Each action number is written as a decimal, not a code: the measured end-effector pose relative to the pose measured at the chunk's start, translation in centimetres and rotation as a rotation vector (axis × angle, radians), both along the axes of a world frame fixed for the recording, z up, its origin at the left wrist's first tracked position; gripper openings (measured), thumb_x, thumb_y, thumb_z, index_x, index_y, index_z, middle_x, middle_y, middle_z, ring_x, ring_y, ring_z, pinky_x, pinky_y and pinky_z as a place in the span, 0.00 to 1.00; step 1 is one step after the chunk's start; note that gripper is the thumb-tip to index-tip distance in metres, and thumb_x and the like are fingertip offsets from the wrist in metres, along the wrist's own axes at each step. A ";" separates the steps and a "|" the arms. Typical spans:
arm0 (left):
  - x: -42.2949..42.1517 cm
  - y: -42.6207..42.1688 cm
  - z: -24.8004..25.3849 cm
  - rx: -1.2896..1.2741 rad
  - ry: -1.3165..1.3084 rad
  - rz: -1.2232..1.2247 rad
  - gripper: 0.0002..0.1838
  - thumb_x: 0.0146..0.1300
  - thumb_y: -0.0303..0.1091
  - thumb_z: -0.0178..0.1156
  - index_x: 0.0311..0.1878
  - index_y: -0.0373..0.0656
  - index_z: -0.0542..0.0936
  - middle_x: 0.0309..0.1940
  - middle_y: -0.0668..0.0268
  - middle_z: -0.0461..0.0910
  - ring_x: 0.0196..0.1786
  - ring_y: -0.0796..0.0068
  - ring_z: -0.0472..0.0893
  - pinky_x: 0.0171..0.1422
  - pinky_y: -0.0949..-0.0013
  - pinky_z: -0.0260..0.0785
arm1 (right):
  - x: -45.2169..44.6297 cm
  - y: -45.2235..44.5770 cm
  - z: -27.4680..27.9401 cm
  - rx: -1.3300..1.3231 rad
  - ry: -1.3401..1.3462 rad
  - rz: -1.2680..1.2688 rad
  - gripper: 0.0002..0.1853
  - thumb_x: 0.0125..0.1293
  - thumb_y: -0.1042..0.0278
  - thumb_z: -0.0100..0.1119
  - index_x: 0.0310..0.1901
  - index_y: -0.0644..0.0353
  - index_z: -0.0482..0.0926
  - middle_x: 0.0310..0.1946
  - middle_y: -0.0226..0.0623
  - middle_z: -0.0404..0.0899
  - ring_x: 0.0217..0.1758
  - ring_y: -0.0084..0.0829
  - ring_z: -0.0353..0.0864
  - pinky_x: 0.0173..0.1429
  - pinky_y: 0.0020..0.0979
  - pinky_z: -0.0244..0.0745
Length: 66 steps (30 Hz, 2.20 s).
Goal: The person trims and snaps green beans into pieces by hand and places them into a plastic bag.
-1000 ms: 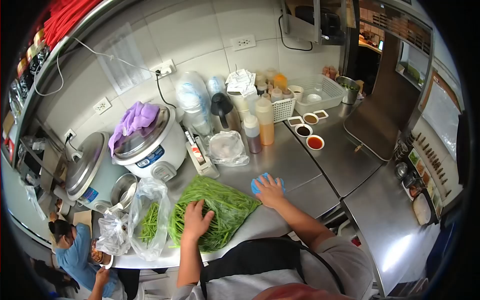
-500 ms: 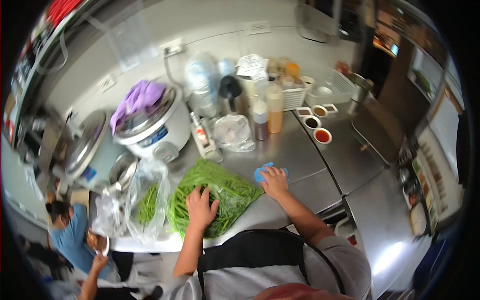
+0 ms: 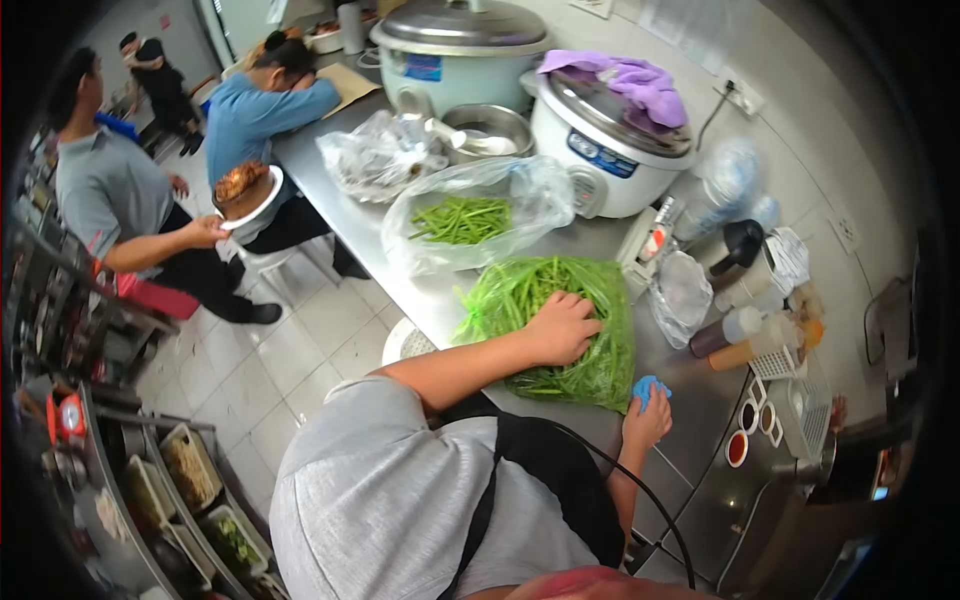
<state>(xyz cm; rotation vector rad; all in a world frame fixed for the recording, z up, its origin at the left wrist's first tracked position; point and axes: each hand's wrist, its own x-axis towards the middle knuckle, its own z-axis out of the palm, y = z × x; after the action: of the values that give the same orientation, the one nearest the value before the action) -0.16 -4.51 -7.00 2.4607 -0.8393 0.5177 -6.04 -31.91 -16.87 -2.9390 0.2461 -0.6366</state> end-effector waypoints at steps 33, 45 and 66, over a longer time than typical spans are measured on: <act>1.0 4.6 7.9 -1.061 0.550 -0.090 0.06 0.57 0.30 0.56 0.30 0.37 0.76 0.24 0.73 0.74 0.27 0.87 0.69 0.33 0.80 0.63 | 2.2 2.9 6.0 0.280 0.038 0.051 0.23 0.49 0.58 0.57 0.50 0.52 0.72 0.51 0.43 0.68 0.56 0.41 0.64 0.59 0.44 0.54; 0.1 5.1 4.3 -0.961 0.618 -0.117 0.13 0.63 0.35 0.46 0.36 0.34 0.75 0.31 0.65 0.75 0.34 0.77 0.74 0.39 0.74 0.66 | 5.0 13.8 12.3 0.493 -0.171 0.695 0.10 0.55 0.63 0.53 0.36 0.57 0.75 0.40 0.36 0.74 0.47 0.39 0.70 0.49 0.39 0.62; -1.7 1.5 6.9 -1.619 0.799 -0.675 0.13 0.66 0.44 0.41 0.34 0.45 0.67 0.18 0.71 0.60 0.23 0.77 0.64 0.33 0.72 0.64 | 2.8 15.6 14.0 1.446 -0.029 0.740 0.08 0.60 0.66 0.48 0.37 0.59 0.73 0.22 0.38 0.75 0.23 0.30 0.74 0.31 0.31 0.69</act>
<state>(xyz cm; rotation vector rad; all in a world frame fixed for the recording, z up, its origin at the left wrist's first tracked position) -1.84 -2.97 -0.06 0.6619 -0.4540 -0.1165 -3.28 -16.32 -2.90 -1.4307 -0.2858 -0.1849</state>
